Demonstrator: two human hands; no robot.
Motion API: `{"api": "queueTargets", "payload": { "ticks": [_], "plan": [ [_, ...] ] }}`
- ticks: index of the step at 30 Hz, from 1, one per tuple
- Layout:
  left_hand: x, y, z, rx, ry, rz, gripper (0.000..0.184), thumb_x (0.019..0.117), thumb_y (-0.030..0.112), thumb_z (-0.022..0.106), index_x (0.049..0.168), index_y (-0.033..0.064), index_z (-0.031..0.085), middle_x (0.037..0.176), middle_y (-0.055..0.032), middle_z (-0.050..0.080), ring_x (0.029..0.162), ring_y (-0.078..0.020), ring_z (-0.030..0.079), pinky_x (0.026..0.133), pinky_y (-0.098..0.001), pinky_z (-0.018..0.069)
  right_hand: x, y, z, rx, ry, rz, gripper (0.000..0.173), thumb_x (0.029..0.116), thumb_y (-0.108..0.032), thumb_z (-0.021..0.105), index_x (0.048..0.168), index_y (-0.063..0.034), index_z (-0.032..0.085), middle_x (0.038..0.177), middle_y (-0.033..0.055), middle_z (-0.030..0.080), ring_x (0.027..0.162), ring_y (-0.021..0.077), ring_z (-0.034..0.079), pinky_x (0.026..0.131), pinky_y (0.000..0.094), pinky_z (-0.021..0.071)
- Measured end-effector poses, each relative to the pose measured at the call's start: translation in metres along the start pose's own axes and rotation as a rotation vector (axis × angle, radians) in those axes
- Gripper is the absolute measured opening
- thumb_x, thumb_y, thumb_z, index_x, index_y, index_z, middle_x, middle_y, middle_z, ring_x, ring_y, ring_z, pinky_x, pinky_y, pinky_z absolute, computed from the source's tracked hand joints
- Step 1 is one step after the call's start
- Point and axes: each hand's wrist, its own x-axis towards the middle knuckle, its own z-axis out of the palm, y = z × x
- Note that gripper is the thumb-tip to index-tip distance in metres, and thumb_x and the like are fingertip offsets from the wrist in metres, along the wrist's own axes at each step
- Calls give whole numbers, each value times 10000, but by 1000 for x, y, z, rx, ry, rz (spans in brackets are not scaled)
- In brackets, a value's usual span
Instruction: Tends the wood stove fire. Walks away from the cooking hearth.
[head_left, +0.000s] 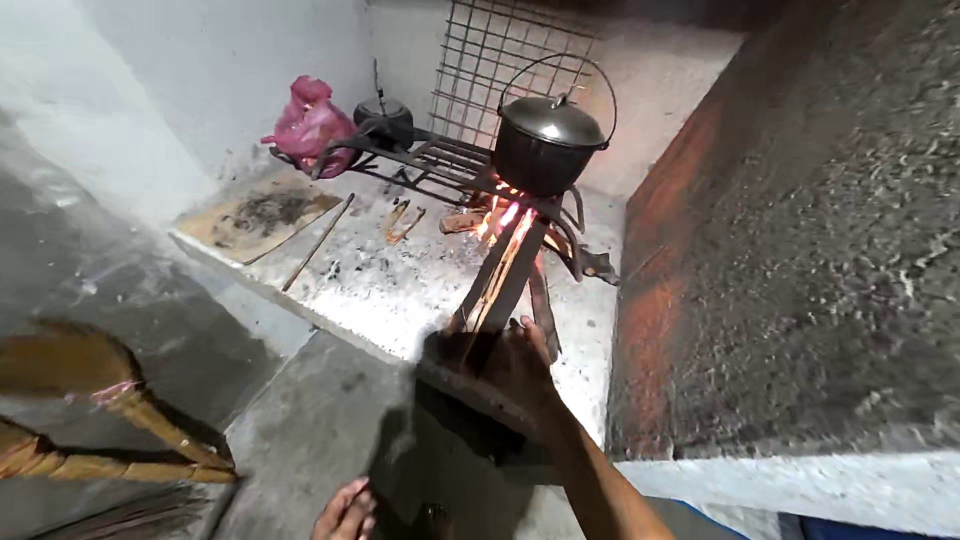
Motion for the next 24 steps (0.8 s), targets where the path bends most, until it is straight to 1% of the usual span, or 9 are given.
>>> {"api": "queueTargets", "payload": {
  "ticks": [3,6,9,11,13,15,17,19,24],
  "plan": [
    [47,69,29,315,-101,226,371,1030,144,530,1342,-52,563,1150,-192,672,981,-238,675,876,-424,561,17,-5,10,-57,62,-2,621,1028,-204,606,1560,-24,341,1484,219,524,1337,312,547,1104,492,460],
    [94,125,53,580,-216,426,405,1016,217,587,1352,-9,587,1237,-187,673,1109,-266,673,977,-435,542,32,-12,18,-157,125,31,648,1000,-228,648,1558,-53,370,1464,230,538,1316,366,555,1073,573,462],
    [135,172,79,572,-282,505,406,1018,179,572,1364,-35,576,1309,-227,628,1177,-303,639,1007,-447,517,42,-16,23,-231,181,38,687,993,-224,671,1562,-7,353,1502,271,473,1358,407,503,1110,561,427],
    [159,192,98,482,-298,486,411,1024,167,572,1386,-26,544,1327,-215,612,1197,-285,621,1028,-441,505,47,-16,28,-251,228,29,692,978,-203,688,1549,9,360,1472,299,487,1340,434,508,1097,574,436],
    [187,198,117,427,-308,508,434,1018,159,606,1409,-11,523,1336,-211,610,1188,-283,624,1023,-449,510,57,-12,32,-267,284,64,701,968,-207,702,1551,-19,362,1447,290,511,1311,433,533,1081,593,449],
    [210,200,135,465,-328,573,480,1010,204,626,1433,9,511,1347,-216,610,1187,-311,628,1014,-489,512,64,-10,36,-252,322,130,725,977,-235,697,1576,-50,333,1487,275,477,1325,415,525,1097,593,432],
    [225,201,152,497,-331,613,506,975,207,667,1423,3,548,1383,-221,594,1240,-336,601,1062,-505,476,69,-9,42,-240,362,168,738,971,-244,704,1580,-64,328,1489,259,481,1315,390,539,1096,571,441],
    [232,205,162,500,-368,556,576,953,228,699,1447,4,505,1422,-224,561,1280,-335,576,1084,-496,469,72,-10,50,-216,396,183,741,968,-225,708,1579,-59,324,1479,261,486,1308,381,545,1094,554,447],
    [240,207,171,641,-375,580,624,911,284,750,1447,56,523,1472,-192,513,1378,-341,478,1151,-509,393,72,-14,68,-242,439,225,777,957,-184,710,1594,-32,291,1541,274,418,1412,388,451,1163,546,379]
  ]
}}
